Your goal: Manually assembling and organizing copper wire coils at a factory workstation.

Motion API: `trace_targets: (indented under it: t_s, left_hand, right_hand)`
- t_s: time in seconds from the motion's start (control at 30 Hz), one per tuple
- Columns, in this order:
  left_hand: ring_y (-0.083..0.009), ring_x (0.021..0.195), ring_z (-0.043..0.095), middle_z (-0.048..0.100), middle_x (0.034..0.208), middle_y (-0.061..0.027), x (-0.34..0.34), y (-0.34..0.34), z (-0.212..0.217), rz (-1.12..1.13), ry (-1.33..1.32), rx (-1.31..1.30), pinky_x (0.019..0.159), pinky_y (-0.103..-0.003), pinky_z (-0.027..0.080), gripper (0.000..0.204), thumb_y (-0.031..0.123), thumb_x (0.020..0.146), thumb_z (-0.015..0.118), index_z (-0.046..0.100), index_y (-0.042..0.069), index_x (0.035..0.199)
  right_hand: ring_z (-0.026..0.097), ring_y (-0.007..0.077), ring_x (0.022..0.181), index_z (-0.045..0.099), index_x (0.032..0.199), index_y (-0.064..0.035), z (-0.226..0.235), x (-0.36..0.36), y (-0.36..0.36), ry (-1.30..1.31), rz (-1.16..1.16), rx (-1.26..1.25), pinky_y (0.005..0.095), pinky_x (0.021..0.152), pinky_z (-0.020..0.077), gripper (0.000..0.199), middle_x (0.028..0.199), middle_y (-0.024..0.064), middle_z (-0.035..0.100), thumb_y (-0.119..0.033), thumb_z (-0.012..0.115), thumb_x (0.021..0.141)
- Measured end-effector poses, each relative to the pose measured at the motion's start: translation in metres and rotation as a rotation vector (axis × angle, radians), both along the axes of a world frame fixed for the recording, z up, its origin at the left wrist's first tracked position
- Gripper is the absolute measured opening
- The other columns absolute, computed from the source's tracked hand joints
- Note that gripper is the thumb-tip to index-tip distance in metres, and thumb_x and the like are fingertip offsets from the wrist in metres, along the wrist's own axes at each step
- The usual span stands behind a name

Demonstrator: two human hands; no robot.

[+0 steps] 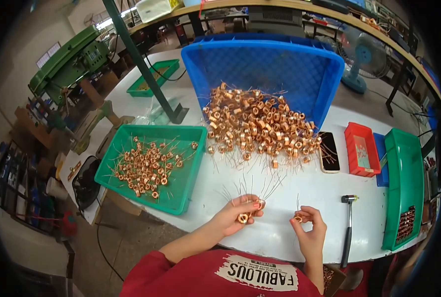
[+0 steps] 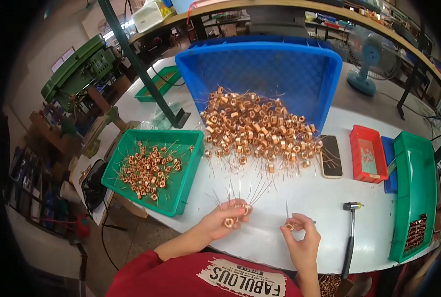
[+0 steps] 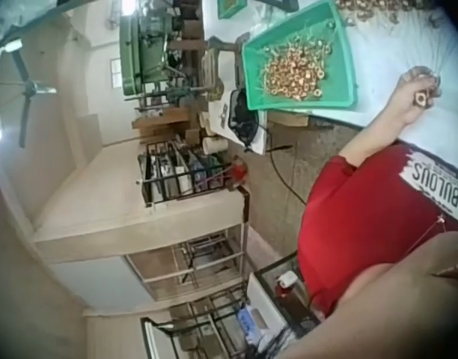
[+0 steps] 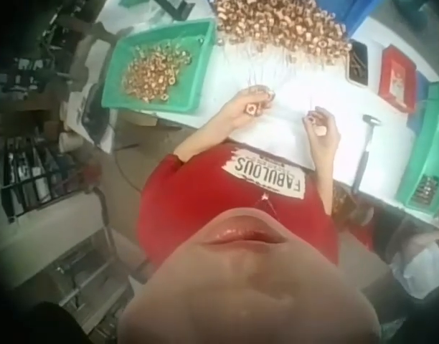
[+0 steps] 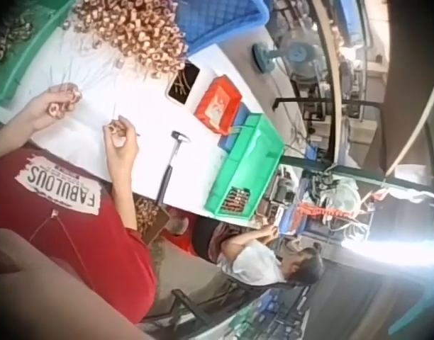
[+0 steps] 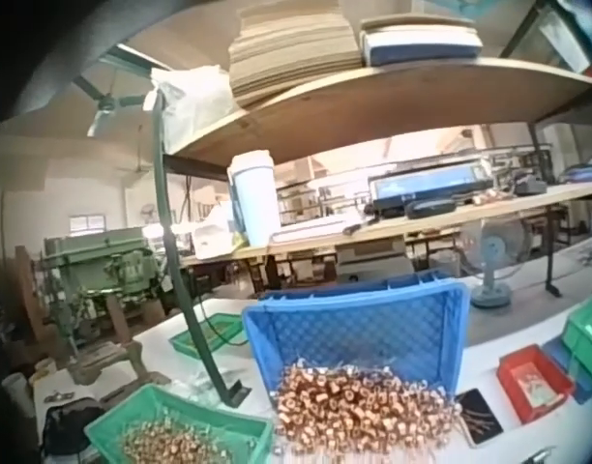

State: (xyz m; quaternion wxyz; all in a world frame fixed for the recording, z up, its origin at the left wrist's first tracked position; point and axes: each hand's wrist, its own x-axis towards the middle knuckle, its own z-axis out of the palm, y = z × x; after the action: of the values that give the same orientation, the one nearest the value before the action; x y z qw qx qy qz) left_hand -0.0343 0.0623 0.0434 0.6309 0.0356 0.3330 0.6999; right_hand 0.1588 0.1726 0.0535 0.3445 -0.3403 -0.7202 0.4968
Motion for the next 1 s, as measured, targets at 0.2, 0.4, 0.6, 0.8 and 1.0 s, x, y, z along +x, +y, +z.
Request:
trace_targets:
  t_s: [0.2, 0.4, 0.6, 0.8, 1.0]
  left_hand:
    - [-0.0131, 0.069, 0.058, 0.062, 0.089, -0.0114, -0.001, 0.012, 0.006, 0.027, 0.108, 0.052, 0.049, -0.019, 0.043, 0.022, -0.002, 0.077, 0.064, 0.056, 0.0, 0.097]
    - [-0.0134, 0.057, 0.055, 0.062, 0.081, -0.0126, 0.006, 0.014, 0.01, 0.056, 0.402, -0.076, 0.046, -0.019, 0.041, 0.023, -0.005, 0.075, 0.063, 0.057, -0.001, 0.097]
    - [-0.0081, 0.049, 0.055, 0.065, 0.078, -0.0093, -0.026, 0.008, 0.034, 0.218, 0.813, -0.018, 0.04, -0.015, 0.039, 0.024, -0.001, 0.071, 0.069, 0.058, 0.003, 0.093]
    - [-0.0073, 0.06, 0.056, 0.063, 0.08, -0.0039, -0.124, -0.048, 0.084, 0.809, 1.328, -0.113, 0.047, -0.014, 0.04, 0.022, 0.002, 0.074, 0.066, 0.059, 0.007, 0.094]
    - [-0.0157, 0.09, 0.057, 0.062, 0.098, -0.0084, -0.21, -0.126, 0.081, 0.778, 2.073, -1.043, 0.081, -0.025, 0.044, 0.026, 0.004, 0.076, 0.065, 0.058, 0.001, 0.101]
  right_hand:
    - [0.054, 0.0142, 0.072, 0.056, 0.1, 0.0002, -0.006, 0.008, 0.004, -0.029, -0.007, 0.078, 0.024, 0.07, 0.0435, 0.035, 0.084, 0.0077, 0.062, 0.004, 0.067, 0.067]
    - [0.053, 0.0142, 0.074, 0.056, 0.098, 0.0007, -0.006, 0.009, 0.001, -0.132, 0.043, 0.072, 0.0243, 0.072, 0.0425, 0.031, 0.084, 0.0082, 0.062, 0.005, 0.066, 0.068]
    - [0.053, 0.0145, 0.075, 0.055, 0.101, 0.0001, -0.015, 0.015, 0.001, -0.101, 0.024, 0.089, 0.0244, 0.073, 0.0422, 0.034, 0.085, 0.0082, 0.062, 0.005, 0.066, 0.069]
    - [0.053, 0.0146, 0.075, 0.054, 0.102, 0.0, -0.017, 0.014, 0.0, -0.138, 0.032, 0.101, 0.0245, 0.073, 0.042, 0.035, 0.086, 0.0084, 0.062, 0.005, 0.066, 0.07]
    - [0.054, 0.0149, 0.075, 0.054, 0.101, 0.0004, -0.01, 0.005, 0.003, -0.083, 0.082, 0.135, 0.0249, 0.073, 0.0427, 0.035, 0.087, 0.0085, 0.062, 0.006, 0.066, 0.069]
